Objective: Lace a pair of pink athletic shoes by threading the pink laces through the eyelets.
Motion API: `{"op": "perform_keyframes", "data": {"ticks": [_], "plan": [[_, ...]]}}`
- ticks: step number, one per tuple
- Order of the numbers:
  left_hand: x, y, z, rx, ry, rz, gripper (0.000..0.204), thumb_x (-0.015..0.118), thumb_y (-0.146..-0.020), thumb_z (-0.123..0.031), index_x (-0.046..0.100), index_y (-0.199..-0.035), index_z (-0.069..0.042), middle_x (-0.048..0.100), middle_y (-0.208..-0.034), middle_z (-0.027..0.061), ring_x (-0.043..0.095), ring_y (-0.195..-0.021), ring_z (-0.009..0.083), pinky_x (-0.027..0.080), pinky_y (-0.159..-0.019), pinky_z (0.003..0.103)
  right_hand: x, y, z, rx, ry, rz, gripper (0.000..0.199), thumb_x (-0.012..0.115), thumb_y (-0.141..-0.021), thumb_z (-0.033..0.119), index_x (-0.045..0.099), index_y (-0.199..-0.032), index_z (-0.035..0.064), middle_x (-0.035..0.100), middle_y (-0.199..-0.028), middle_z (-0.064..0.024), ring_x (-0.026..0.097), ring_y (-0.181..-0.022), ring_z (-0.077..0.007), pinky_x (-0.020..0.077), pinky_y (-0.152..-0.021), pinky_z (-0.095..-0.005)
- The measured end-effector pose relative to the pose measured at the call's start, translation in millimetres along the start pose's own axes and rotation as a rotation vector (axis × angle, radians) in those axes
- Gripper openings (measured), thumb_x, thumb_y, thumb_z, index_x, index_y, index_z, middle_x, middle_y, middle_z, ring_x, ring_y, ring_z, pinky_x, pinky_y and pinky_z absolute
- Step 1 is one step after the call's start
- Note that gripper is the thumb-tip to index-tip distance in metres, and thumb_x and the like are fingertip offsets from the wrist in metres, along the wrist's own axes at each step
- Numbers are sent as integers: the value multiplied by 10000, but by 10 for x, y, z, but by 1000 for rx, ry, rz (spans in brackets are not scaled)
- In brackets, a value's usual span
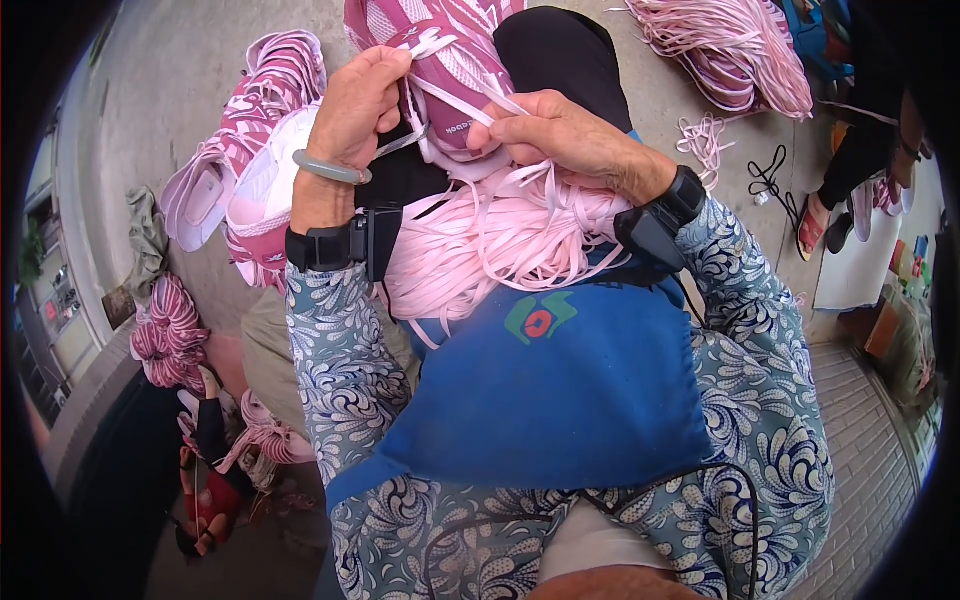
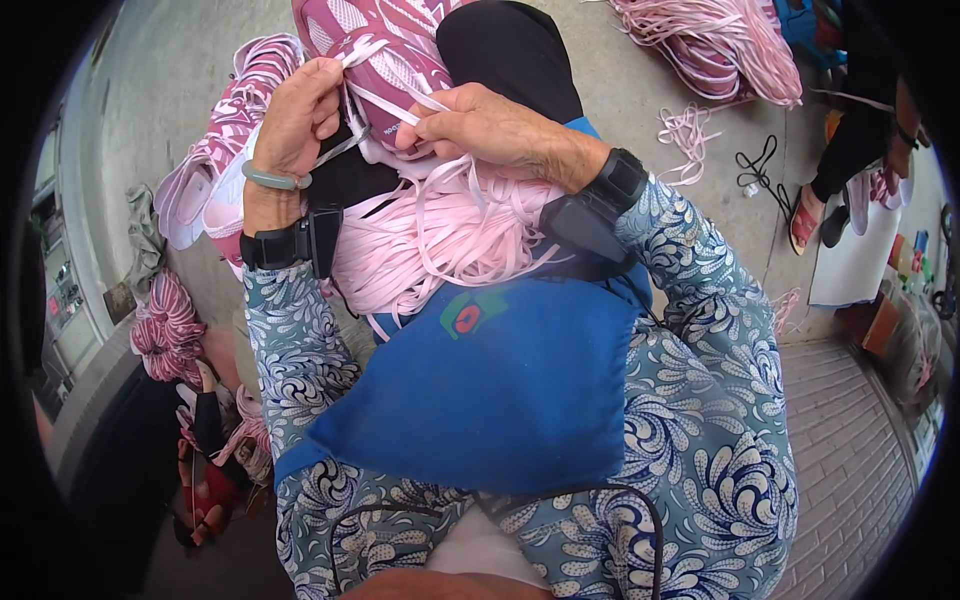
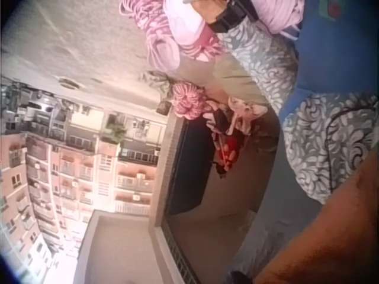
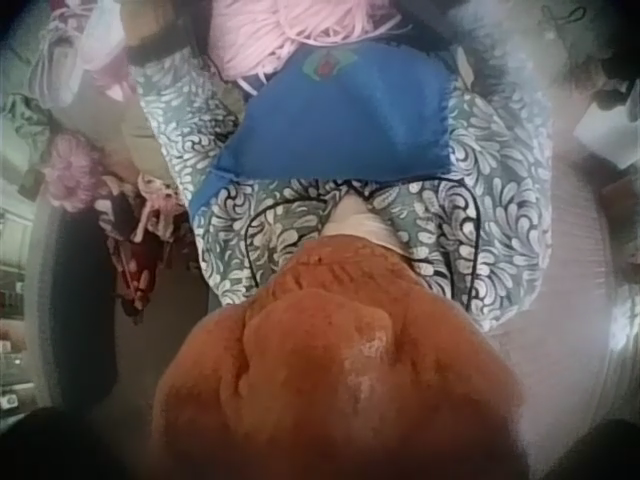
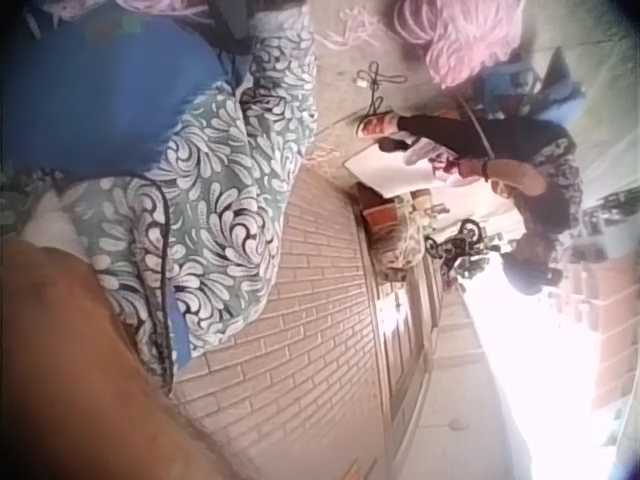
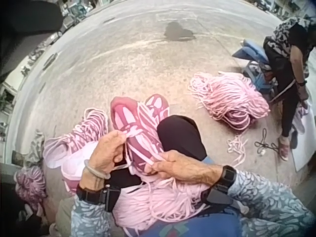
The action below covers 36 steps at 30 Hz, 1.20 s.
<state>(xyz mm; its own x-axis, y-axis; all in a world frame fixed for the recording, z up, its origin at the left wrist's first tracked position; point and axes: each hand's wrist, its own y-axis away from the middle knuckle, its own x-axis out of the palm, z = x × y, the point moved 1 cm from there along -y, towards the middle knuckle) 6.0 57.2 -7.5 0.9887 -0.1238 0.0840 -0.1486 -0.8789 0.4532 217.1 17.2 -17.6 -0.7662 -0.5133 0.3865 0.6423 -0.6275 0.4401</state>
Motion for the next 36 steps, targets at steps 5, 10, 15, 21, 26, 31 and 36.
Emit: {"op": "perform_keyframes", "data": {"ticks": [5, 10, 15, 21, 26, 31, 36], "plan": [[20, 56, 84, 61, -199, -167, 186, 588, -895, -225, 549, -915, -45, 483, -662, -46, 394, -468, 16, 333, -397, 168, -150, 193, 269, -9, -68, 184, 214, 483, -910, 166, 630, -927, 12, 447, -649, 43, 344, -552, -9, 271, -493, -152], [63, 267, 82, 384, -383, -367, 165, 597, -879, -170, 574, -920, -12, 547, -707, 1, 488, -511, 39, 393, -436, 172, -297, 269, 368, -170, 595, 171, 284, 448, -963, 273, 601, -911, 39, 369, -581, 46, 324, -517, -34, 251, -463, -197], [161, 1509, -699, 1332, -113, -150, 411, 366, -937, -360, 540, -861, 4, 436, -718, 25, 445, -596, 151, 385, -507, 295, -182, 89, 230, -318, 775, 144, 347, 399, -978, 272, 544, -870, -25, 421, -651, -71, 410, -612, -164, 374, -586, -299], [759, 2106, -1082, 1849, -13, -186, 329, 455, -915, -297, 472, -1192, -120, 448, -1017, 7, 416, -722, 147, 399, -536, 248, -336, 79, 8, -270, 819, 61, 312, 409, -944, 223, 581, -888, -31, 526, -725, -143, 500, -684, -252, 421, -660, -348], [847, 2278, -1251, 1927, 66, -187, 207, 502, -877, -145, 550, -1046, -36, 482, -1024, 46, 488, -846, 145, 389, -570, 208, -262, 97, 149, -222, 874, 31, 306, 411, -911, 191, 613, -904, -38, 582, -755, -180, 556, -710, -305, 440, -686, -383], [819, 2271, -1302, 1933, 198, -31, 200, 546, -826, -58, 553, -1020, -7, 490, -1029, 76, 507, -899, 163, 408, -614, 209, -282, 162, 131, -154, 761, -14, 305, 409, -902, 190, 614, -889, -36, 555, -710, -146, 517, -659, -230, 425, -647, -349], [762, 2266, -1293, 1967, 208, 3, 216, 557, -816, -53, 550, -1023, 7, 496, -1036, 84, 506, -891, 168, 414, -633, 210, -269, 161, 134, -123, 716, -16, 298, 421, -905, 200, 618, -896, -23, 564, -714, -133, 514, -663, -220, 418, -646, -327]]}}
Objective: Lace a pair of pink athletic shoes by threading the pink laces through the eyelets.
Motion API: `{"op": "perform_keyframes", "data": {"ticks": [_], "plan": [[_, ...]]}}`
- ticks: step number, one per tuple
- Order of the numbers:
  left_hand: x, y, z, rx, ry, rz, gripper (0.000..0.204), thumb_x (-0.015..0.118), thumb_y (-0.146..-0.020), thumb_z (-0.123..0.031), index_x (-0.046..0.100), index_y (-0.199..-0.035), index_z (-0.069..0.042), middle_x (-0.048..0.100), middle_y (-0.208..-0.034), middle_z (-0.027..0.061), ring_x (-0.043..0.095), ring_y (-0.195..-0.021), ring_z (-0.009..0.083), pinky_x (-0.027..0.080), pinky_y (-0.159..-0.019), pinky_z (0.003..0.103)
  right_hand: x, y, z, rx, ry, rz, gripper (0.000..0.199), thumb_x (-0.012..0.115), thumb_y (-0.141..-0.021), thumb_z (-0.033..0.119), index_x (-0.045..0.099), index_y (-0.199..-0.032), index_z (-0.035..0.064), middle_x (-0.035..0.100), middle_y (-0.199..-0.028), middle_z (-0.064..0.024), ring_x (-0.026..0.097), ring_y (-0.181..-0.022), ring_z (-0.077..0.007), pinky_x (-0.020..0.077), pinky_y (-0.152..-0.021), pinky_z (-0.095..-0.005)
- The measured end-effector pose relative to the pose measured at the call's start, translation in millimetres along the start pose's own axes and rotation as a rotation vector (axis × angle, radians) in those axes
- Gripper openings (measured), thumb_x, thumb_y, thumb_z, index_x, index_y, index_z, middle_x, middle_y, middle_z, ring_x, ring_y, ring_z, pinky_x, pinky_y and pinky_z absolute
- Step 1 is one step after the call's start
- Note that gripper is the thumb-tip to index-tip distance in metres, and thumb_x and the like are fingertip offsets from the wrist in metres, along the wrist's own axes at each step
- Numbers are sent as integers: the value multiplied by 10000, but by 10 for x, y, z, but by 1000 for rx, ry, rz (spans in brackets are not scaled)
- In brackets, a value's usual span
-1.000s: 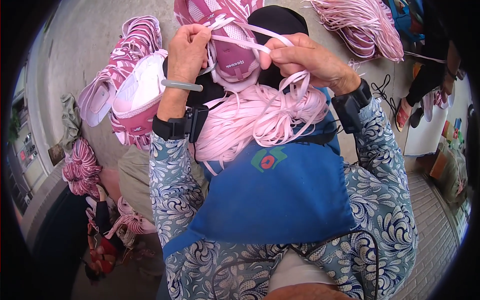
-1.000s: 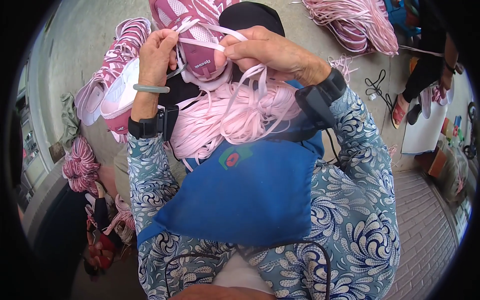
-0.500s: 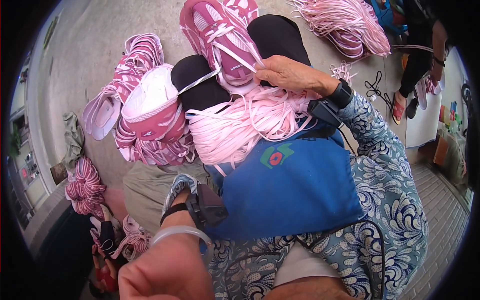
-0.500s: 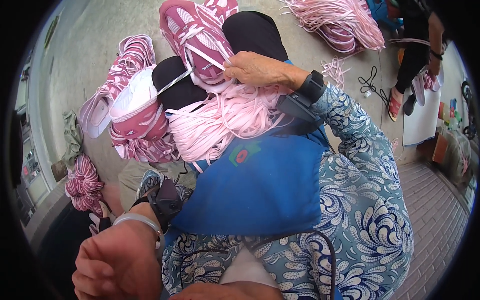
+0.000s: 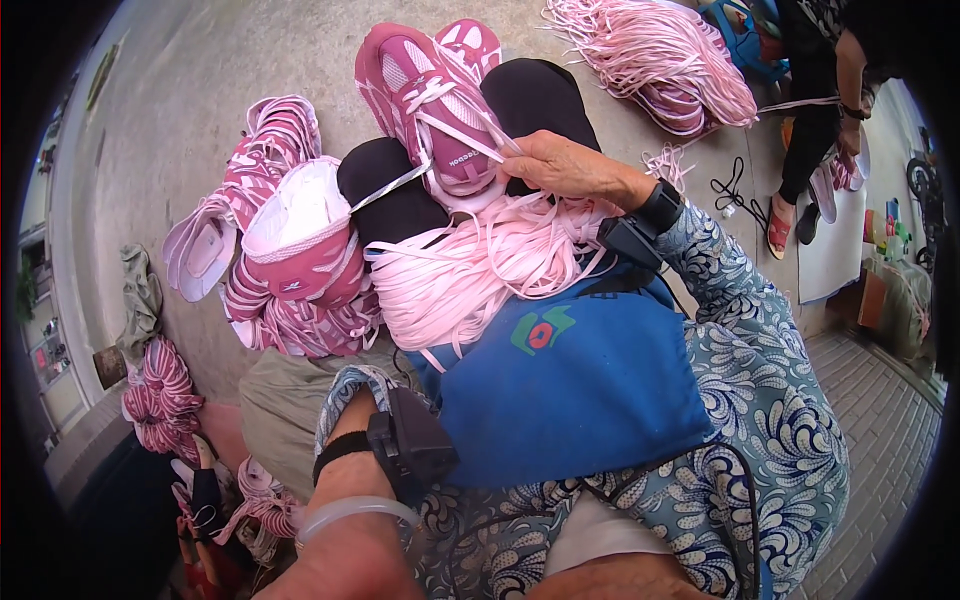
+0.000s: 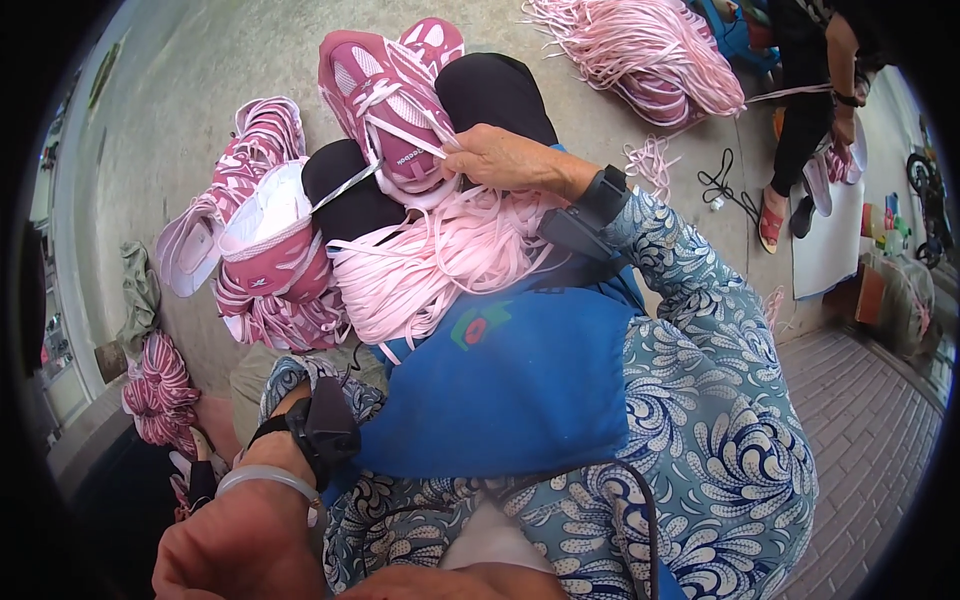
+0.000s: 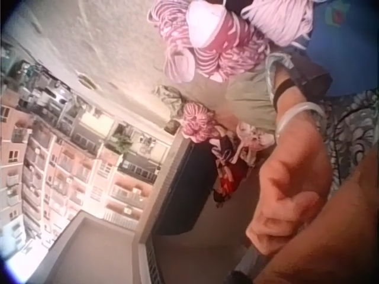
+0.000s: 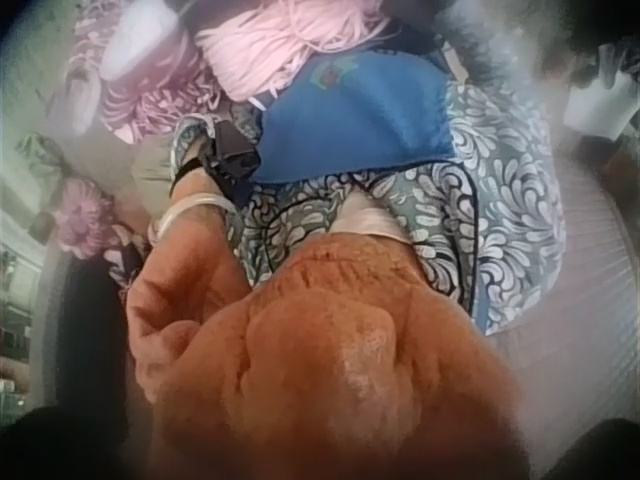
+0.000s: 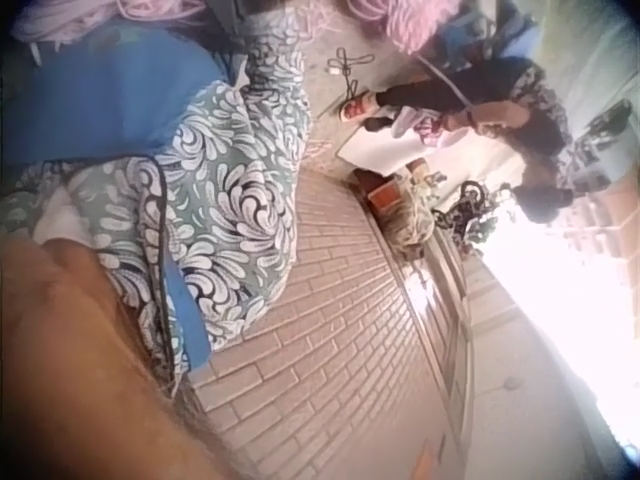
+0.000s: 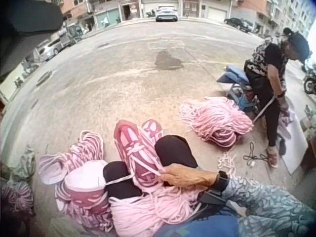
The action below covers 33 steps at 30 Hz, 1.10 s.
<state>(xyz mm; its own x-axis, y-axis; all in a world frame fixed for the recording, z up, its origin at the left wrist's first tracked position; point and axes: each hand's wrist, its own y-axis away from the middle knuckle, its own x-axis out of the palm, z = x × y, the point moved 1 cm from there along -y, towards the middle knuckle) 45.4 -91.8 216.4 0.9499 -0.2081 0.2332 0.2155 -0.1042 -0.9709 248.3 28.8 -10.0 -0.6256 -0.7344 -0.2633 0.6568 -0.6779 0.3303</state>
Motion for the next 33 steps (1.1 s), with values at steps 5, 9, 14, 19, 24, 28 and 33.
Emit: {"op": "perform_keyframes", "data": {"ticks": [5, 9, 14, 19, 24, 28, 33], "plan": [[53, -28, 40, 73, 13, -23, 233, 548, -835, -66, 552, -1057, 3, 518, -1055, 99, 500, -893, 173, 415, -655, 228, -34, 16, -34, -30, 30, -22, 295, 430, -909, 205, 614, -893, -26, 565, -710, -122, 512, -656, -207, 418, -633, -323], [24, -31, -18, -1, -46, 23, 223, 536, -849, -83, 556, -1056, -4, 520, -1047, 101, 502, -905, 176, 415, -665, 236, -73, 71, -43, -2, 36, -45, 288, 432, -913, 205, 604, -875, -24, 546, -693, -98, 502, -648, -187, 416, -620, -315], [20, 14, -129, -173, -166, 153, 237, 530, -854, -108, 571, -1070, -19, 521, -1088, 93, 513, -945, 172, 418, -650, 221, -56, 75, -73, 40, -28, -15, 292, 430, -915, 216, 595, -882, -22, 526, -685, -78, 488, -654, -173, 413, -628, -306], [45, 35, -53, -50, -5, 66, 231, 534, -856, -130, 575, -1053, -15, 524, -1082, 91, 519, -899, 165, 420, -634, 217, -25, 74, -50, 6, -16, -27, 297, 439, -915, 219, 608, -863, -20, 546, -711, -80, 493, -669, -164, 411, -632, -298], [26, -102, -162, -115, -301, 181, 237, 532, -862, -156, 577, -1043, -11, 532, -1062, 86, 531, -869, 160, 422, -629, 213, -52, 134, -52, 99, -34, -57, 307, 439, -915, 218, 619, -863, -25, 576, -742, -85, 509, -690, -163, 419, -649, -296], [14, 2, -108, -61, -175, 126, 230, 532, -861, -159, 584, -1032, -15, 541, -1046, 80, 539, -878, 158, 426, -635, 215, -56, 79, -111, 0, -60, -28, 321, 444, -942, 277, 611, -877, 11, 424, -653, 7, 387, -589, -86, 325, -514, -244], [1, 11, -4, 76, -56, -22, 233, 542, -859, -182, 587, -1025, -24, 545, -1041, 71, 540, -887, 152, 431, -624, 217, -83, 95, -104, 69, -82, -2, 338, 428, -939, 283, 614, -882, 6, 429, -660, -19, 403, -596, -115, 338, -533, -261]]}}
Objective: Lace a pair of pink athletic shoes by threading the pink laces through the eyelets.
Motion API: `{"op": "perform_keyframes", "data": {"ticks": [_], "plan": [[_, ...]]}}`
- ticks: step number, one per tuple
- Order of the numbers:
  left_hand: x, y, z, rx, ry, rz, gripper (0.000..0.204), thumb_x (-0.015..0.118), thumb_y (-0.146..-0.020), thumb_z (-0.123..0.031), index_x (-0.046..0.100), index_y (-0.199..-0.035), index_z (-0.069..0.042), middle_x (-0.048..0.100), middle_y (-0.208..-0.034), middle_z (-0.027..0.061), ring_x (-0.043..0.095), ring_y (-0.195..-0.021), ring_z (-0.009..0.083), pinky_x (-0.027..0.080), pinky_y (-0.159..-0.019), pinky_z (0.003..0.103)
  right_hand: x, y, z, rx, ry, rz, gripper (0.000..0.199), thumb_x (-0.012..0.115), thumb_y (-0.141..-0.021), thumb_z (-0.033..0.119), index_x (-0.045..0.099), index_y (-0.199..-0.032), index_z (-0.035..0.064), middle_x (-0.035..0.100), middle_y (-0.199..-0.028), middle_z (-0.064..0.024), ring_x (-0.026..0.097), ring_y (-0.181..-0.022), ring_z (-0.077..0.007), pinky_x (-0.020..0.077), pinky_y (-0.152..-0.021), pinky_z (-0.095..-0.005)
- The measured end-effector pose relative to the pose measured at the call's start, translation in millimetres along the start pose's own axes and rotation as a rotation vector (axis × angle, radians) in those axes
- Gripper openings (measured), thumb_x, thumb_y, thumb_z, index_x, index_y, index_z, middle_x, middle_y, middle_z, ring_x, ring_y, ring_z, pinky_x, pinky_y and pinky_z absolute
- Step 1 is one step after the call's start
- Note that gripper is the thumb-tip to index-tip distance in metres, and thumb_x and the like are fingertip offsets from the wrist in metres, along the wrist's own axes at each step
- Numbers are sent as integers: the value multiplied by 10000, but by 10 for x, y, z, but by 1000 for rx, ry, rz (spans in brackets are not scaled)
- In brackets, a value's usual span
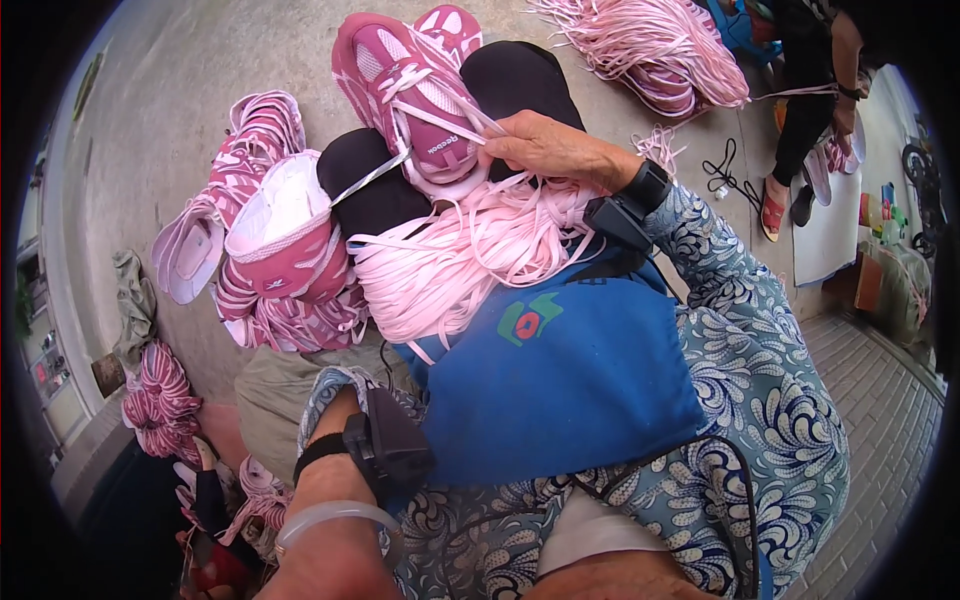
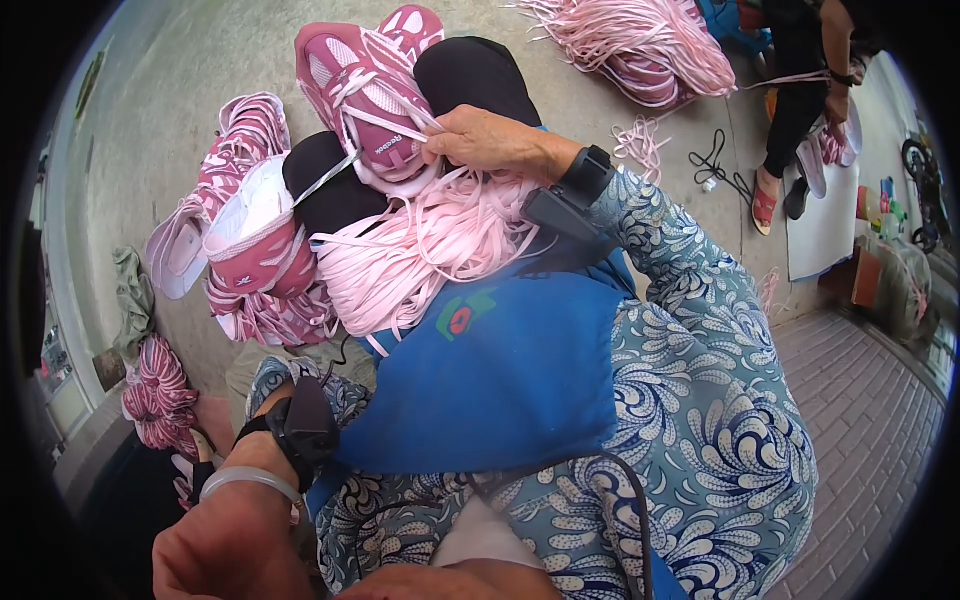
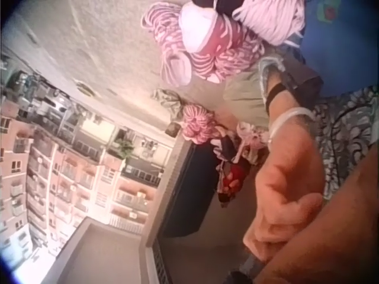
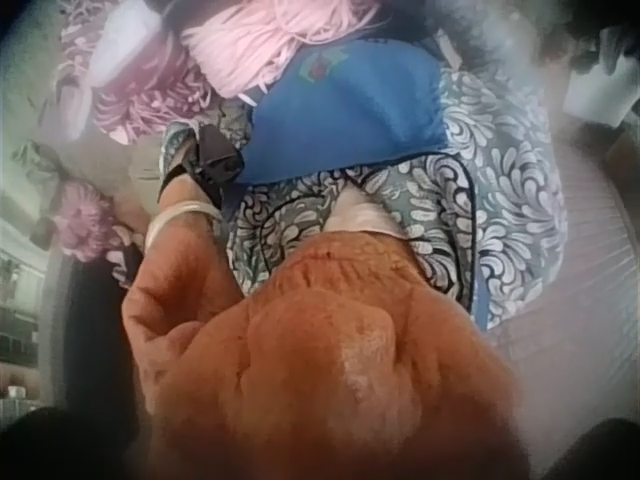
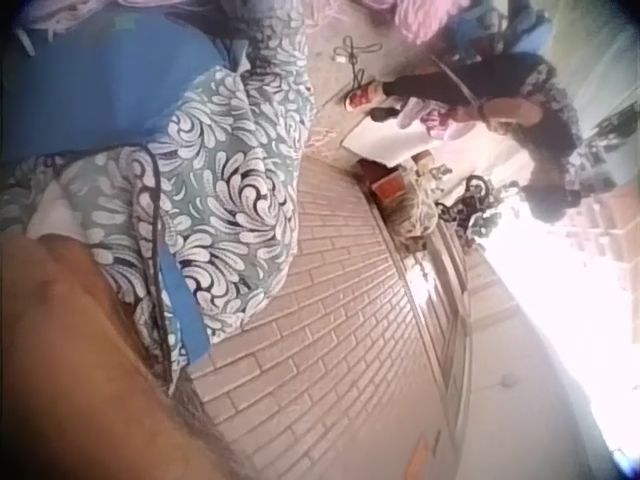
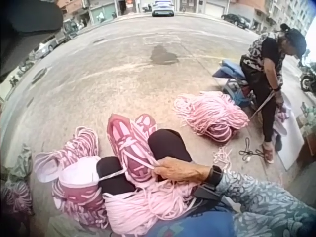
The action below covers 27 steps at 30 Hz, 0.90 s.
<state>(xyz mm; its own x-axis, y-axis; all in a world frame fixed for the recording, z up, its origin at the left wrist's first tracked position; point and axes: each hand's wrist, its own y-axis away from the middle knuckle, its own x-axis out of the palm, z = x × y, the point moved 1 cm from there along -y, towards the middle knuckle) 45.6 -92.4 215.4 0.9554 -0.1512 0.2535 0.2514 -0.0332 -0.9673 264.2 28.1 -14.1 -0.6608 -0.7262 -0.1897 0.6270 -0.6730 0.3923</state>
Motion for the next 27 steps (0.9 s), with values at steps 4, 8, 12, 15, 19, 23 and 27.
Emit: {"op": "perform_keyframes", "data": {"ticks": [4, 8, 12, 15, 19, 23, 27], "plan": [[56, -38, -62, -1, -231, 63, 231, 549, -854, -188, 589, -1021, -33, 540, -1028, 46, 527, -858, 126, 414, -597, 207, 2, 19, -37, -25, 39, -38, 340, 420, -935, 281, 618, -875, 11, 433, -667, -28, 409, -607, -122, 345, -546, -264], [103, -10, -114, -186, -388, 248, 237, 547, -856, -213, 590, -1004, -33, 527, -985, 29, 513, -796, 119, 396, -587, 200, 21, 21, -92, 9, -17, -29, 317, 429, -923, 250, 623, -863, 6, 484, -684, -30, 440, -637, -123, 369, -578, -269], [69, 11, -72, -197, -102, 203, 262, 530, -872, -256, 594, -988, -30, 521, -910, 28, 502, -748, 127, 402, -595, 206, 77, 16, -2, 23, -33, -15, 294, 447, -905, 218, 628, -858, -9, 509, -683, -21, 449, -642, -117, 376, -587, -265], [140, 3, -41, -129, 1, 118, 252, 525, -875, -252, 599, -966, -28, 506, -835, 28, 480, -690, 121, 401, -580, 199, 41, 111, 122, 83, -67, -62, 290, 452, -901, 218, 631, -853, -4, 480, -663, -10, 427, -620, -110, 359, -565, -263], [146, 54, -63, 5, -348, 122, 216, 525, -871, -216, 610, -942, -30, 526, -836, 27, 479, -670, 114, 396, -553, 187, 12, 79, -23, 42, -44, -27, 313, 441, -931, 280, 611, -860, 27, 396, -659, 24, 365, -602, -74, 297, -521, -227], [123, 68, -12, -37, 63, 52, 221, 510, -879, -223, 617, -927, -36, 531, -844, 17, 475, -662, 112, 390, -551, 191, 69, -8, 38, 28, -51, -10, 294, 442, -911, 238, 635, -859, 23, 461, -657, -2, 421, -608, -99, 353, -546, -256], [140, 56, 31, -116, -143, 108, 195, 514, -875, -193, 614, -930, -35, 524, -852, 10, 468, -639, 98, 388, -543, 183, -9, 78, -7, 34, -52, -39, 278, 452, -917, 229, 632, -854, 27, 434, -643, 21, 392, -583, -73, 324, -499, -243]]}}
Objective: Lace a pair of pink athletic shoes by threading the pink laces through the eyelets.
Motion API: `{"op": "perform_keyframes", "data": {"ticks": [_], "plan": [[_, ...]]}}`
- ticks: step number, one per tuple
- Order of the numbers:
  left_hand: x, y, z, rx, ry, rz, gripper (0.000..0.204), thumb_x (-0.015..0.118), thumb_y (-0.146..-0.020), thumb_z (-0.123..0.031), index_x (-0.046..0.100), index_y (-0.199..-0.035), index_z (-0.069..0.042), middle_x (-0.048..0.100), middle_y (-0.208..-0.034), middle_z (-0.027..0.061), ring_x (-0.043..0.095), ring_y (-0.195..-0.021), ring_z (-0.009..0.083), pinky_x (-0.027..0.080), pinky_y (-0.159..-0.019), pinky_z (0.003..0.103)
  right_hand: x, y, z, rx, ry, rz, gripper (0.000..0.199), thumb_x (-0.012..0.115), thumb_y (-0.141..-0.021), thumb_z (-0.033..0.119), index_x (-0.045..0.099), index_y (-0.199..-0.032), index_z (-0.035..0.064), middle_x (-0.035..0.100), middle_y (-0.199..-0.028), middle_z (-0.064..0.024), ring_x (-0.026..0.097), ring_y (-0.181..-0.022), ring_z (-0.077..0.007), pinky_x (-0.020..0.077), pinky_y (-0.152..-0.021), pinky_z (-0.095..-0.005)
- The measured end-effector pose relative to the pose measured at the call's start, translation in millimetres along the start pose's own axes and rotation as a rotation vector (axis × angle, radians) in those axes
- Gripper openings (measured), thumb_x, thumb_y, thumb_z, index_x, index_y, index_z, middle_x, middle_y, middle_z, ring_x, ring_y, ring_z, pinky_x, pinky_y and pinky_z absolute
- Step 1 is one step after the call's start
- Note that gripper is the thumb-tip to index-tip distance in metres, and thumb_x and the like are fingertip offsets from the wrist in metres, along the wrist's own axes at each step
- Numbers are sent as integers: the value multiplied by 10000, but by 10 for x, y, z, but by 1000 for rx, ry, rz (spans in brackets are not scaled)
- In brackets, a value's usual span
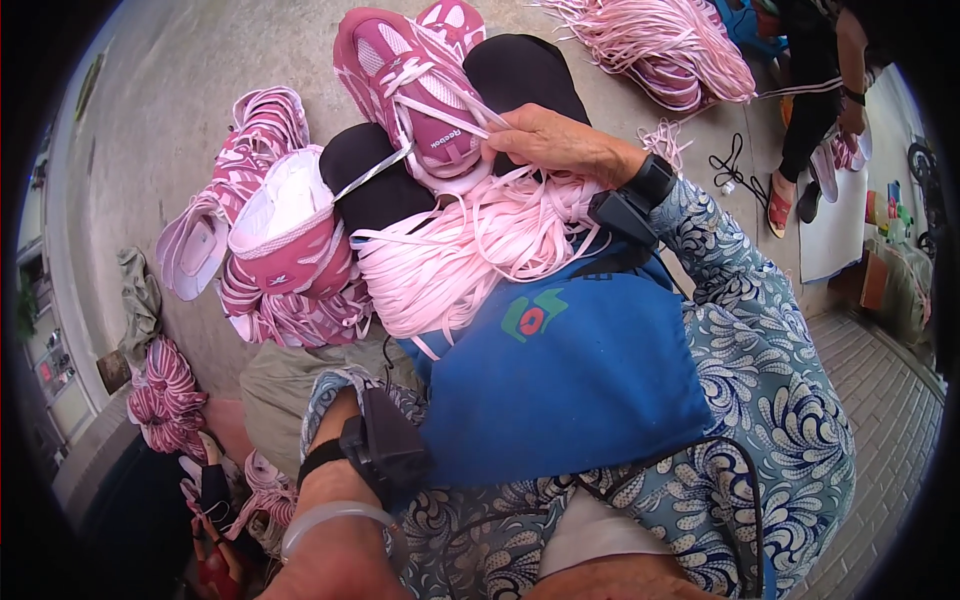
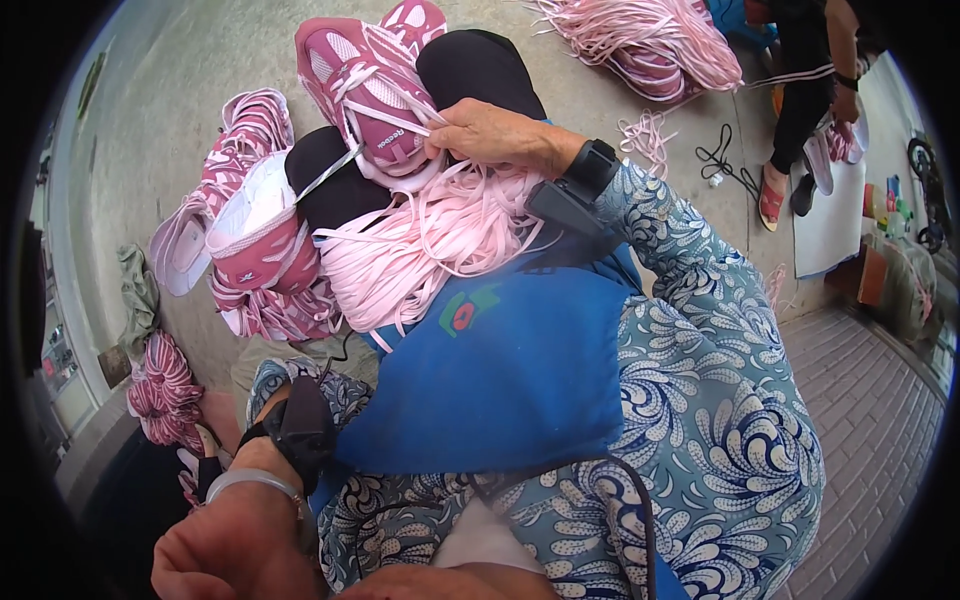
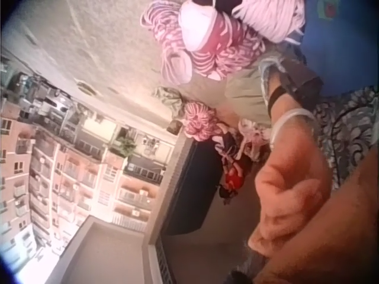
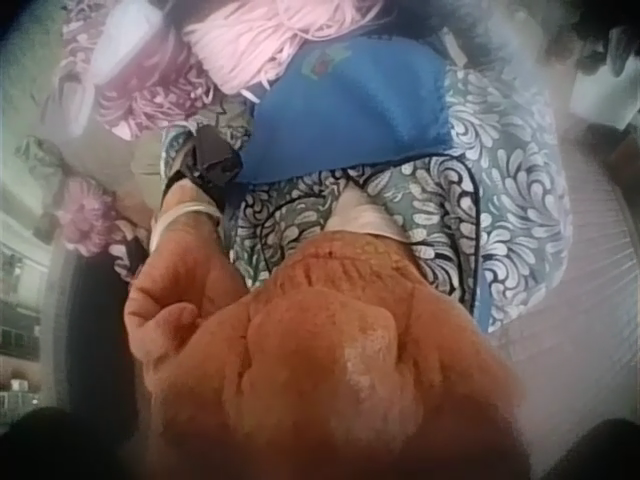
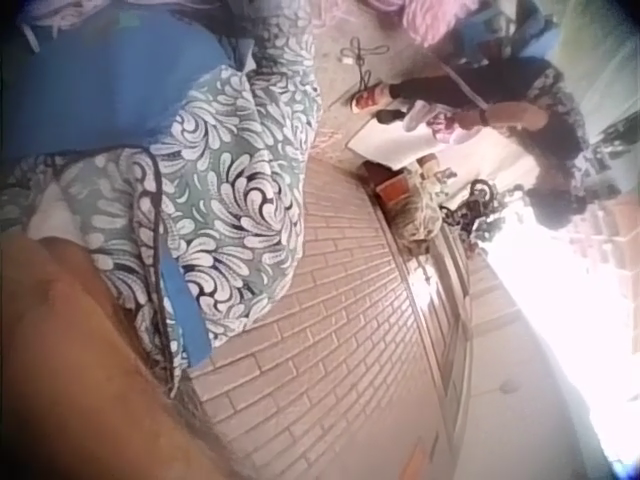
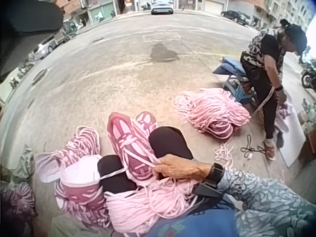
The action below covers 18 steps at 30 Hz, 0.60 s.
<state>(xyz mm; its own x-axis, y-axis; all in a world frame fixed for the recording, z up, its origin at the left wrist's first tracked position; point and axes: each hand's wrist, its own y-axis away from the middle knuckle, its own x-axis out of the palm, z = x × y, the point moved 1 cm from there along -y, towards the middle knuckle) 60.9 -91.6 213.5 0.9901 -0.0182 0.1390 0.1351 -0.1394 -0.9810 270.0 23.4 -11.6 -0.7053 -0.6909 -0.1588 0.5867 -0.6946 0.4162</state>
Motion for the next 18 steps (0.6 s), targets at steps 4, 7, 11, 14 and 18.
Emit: {"op": "perform_keyframes", "data": {"ticks": [4, 7, 11, 14, 18], "plan": [[-60, 39, -22, 26, 18, 20, 170, 517, -868, -162, 612, -929, -34, 524, -856, 5, 466, -627, 84, 380, -524, 166, 15, -47, -142, 65, -64, 11, 313, 440, -931, 279, 620, -860, 33, 405, -663, 26, 370, -601, -70, 292, -521, -223], [-43, 34, 48, 75, 255, -34, 162, 519, -864, -160, 610, -910, -34, 514, -826, -1, 448, -598, 73, 367, -515, 162, 72, -42, -55, 59, -71, 49, 314, 439, -935, 276, 619, -856, 31, 411, -663, 25, 371, -598, -71, 296, -523, -222], [-33, -80, -43, 33, -217, -4, 134, 529, -852, -139, 610, -876, -36, 506, -798, -10, 427, -554, 56, 348, -487, 152, 24, -25, -92, 76, -64, 10, 297, 440, -932, 258, 627, -859, 39, 408, -648, 32, 374, -581, -67, 297, -498, -227], [-47, 8, 44, 51, 137, -31, 119, 537, -846, -143, 600, -835, -42, 481, -752, -26, 427, -540, 56, 335, -462, 150, 46, -49, -181, 57, -87, 1, 273, 458, -921, 236, 640, -874, 37, 398, -621, 41, 371, -554, -58, 289, -468, -224], [-73, 27, 70, 127, 209, -57, 124, 526, -856, -152, 566, -776, -66, 421, -676, -44, 419, -502, 47, 339, -434, 154, 28, -22, -91, 47, -91, 10, 274, 463, -919, 229, 642, -877, 26, 398, -613, 41, 368, -550, -58, 285, -461, -224]]}}
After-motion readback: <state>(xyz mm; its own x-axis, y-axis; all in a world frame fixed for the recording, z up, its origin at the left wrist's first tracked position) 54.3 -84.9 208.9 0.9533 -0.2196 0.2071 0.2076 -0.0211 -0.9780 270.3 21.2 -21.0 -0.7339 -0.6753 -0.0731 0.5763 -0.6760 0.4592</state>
